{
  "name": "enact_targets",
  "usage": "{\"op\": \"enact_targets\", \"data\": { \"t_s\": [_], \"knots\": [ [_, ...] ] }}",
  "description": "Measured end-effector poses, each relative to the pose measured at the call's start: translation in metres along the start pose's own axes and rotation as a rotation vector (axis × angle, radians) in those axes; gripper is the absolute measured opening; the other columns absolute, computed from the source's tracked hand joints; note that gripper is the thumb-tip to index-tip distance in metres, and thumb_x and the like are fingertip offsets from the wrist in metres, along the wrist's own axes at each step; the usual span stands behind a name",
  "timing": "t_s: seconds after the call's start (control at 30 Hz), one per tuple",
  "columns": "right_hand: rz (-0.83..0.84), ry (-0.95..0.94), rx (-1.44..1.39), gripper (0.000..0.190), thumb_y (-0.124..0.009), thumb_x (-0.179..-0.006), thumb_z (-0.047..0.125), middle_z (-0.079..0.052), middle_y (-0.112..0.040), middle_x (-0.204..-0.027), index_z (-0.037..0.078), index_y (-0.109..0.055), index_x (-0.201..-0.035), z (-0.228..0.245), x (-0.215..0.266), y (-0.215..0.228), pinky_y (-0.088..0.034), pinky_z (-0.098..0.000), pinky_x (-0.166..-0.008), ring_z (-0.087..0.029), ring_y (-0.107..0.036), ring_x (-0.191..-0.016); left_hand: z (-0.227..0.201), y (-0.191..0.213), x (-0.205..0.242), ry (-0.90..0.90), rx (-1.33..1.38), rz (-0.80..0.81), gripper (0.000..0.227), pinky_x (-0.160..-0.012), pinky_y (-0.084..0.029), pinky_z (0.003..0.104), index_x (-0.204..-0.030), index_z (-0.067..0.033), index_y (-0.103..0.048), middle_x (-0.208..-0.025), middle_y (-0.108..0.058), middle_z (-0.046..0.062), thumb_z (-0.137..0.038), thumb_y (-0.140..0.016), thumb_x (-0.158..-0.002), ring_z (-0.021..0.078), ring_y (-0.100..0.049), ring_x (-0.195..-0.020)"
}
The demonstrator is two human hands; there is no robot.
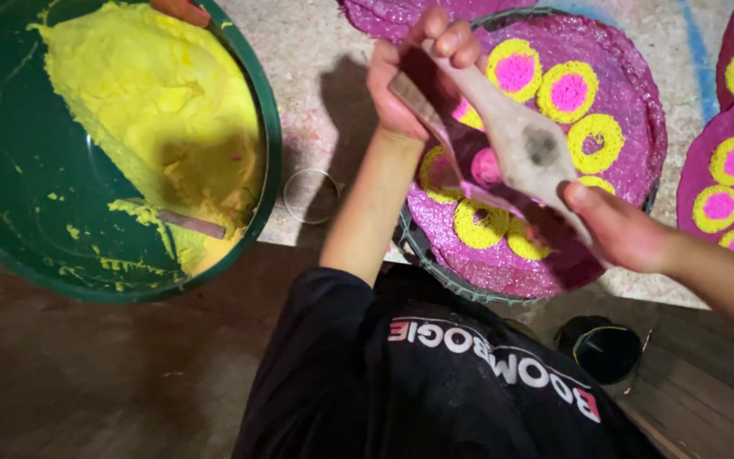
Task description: The person uses a wooden mold to press yellow and pink dough into ring shapes on a pink glittery surface. They repeatedly scoop dough, press it into the mold, and place the formed rings onto a tray.
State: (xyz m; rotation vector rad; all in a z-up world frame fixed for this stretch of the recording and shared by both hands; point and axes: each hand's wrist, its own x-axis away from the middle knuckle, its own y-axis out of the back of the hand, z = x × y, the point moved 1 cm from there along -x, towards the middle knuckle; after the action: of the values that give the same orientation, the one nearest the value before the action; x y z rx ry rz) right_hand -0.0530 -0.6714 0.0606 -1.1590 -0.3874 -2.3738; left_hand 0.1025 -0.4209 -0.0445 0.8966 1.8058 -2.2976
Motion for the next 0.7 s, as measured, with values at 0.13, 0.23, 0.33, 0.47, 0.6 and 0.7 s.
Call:
{"op": "enact_targets", "data": {
  "t_s": [0.13, 0.23, 0.33, 0.47, 0.6, 0.7],
  "knots": [
    [-0.129, 0.037, 0.32, 0.08, -0.03, -0.096, 0.066, -0.012, -0.073, -0.117, 0.002, -0.06, -0.133, -0.003, -0.003, 0.019, -0.051, -0.0372, -0.094, -0.022, -0.067, -0.107, 0.004, -0.014, -0.012, -0.027, 0.006, -0.001, 0.036, -0.101, -0.042, 0.037, -0.114, -0.011, -0.053, -0.104, -0.054, 0.003, -0.044, -0.047, -0.099, 0.0194, -0.052, -0.103],
    [-0.169, -0.025, 0.325, 0.082, -0.028, -0.1, 0.067, -0.018, -0.07, -0.105, -0.001, -0.064, -0.127, -0.023, -0.015, 0.012, -0.051, -0.0431, -0.086, -0.028, -0.062, -0.096, -0.006, -0.035, -0.023, 0.019, -0.091, 0.09, 0.036, -0.099, -0.042, 0.036, -0.114, -0.0107, -0.054, -0.103, -0.054, 0.002, -0.041, -0.046, -0.098, 0.0184, -0.052, -0.102],
    [-0.007, -0.012, 0.052, 0.082, -0.032, -0.097, 0.07, -0.021, -0.062, -0.104, -0.001, -0.058, -0.127, -0.046, -0.001, 0.002, -0.047, -0.0459, -0.084, -0.031, -0.055, -0.095, -0.008, -0.058, -0.014, 0.091, -0.23, 0.104, 0.032, -0.105, -0.041, 0.04, -0.113, -0.0125, -0.053, -0.1, -0.055, 0.002, -0.037, -0.048, -0.093, 0.0188, -0.053, -0.102],
    [0.11, 0.019, -0.107, 0.09, -0.029, -0.087, 0.076, -0.014, -0.071, -0.119, 0.004, -0.057, -0.133, -0.063, 0.057, 0.012, -0.053, -0.0379, -0.095, -0.023, -0.069, -0.108, 0.031, -0.069, 0.009, 0.133, -0.174, -0.033, 0.033, -0.113, -0.04, 0.046, -0.113, -0.0118, -0.051, -0.102, -0.052, 0.002, -0.03, -0.052, -0.085, 0.0227, -0.054, -0.11],
    [-0.016, 0.011, 0.053, 0.086, -0.019, -0.098, 0.071, -0.015, -0.071, -0.108, 0.002, -0.063, -0.125, -0.071, 0.076, 0.008, -0.057, -0.0383, -0.087, -0.024, -0.073, -0.096, 0.072, -0.048, 0.016, 0.105, 0.142, -0.064, 0.032, -0.112, -0.041, 0.045, -0.114, -0.0103, -0.05, -0.102, -0.05, 0.002, -0.031, -0.051, -0.09, 0.0195, -0.053, -0.1],
    [-0.186, -0.036, -0.067, 0.073, -0.032, -0.1, 0.062, -0.013, -0.072, -0.108, 0.002, -0.062, -0.131, -0.073, 0.065, -0.01, -0.05, -0.0408, -0.08, -0.023, -0.065, -0.095, 0.076, -0.031, 0.018, 0.104, 0.208, -0.047, 0.028, -0.109, -0.044, 0.043, -0.111, -0.0124, -0.05, -0.101, -0.05, 0.001, -0.036, -0.051, -0.097, 0.0191, -0.054, -0.1]
  ]
}}
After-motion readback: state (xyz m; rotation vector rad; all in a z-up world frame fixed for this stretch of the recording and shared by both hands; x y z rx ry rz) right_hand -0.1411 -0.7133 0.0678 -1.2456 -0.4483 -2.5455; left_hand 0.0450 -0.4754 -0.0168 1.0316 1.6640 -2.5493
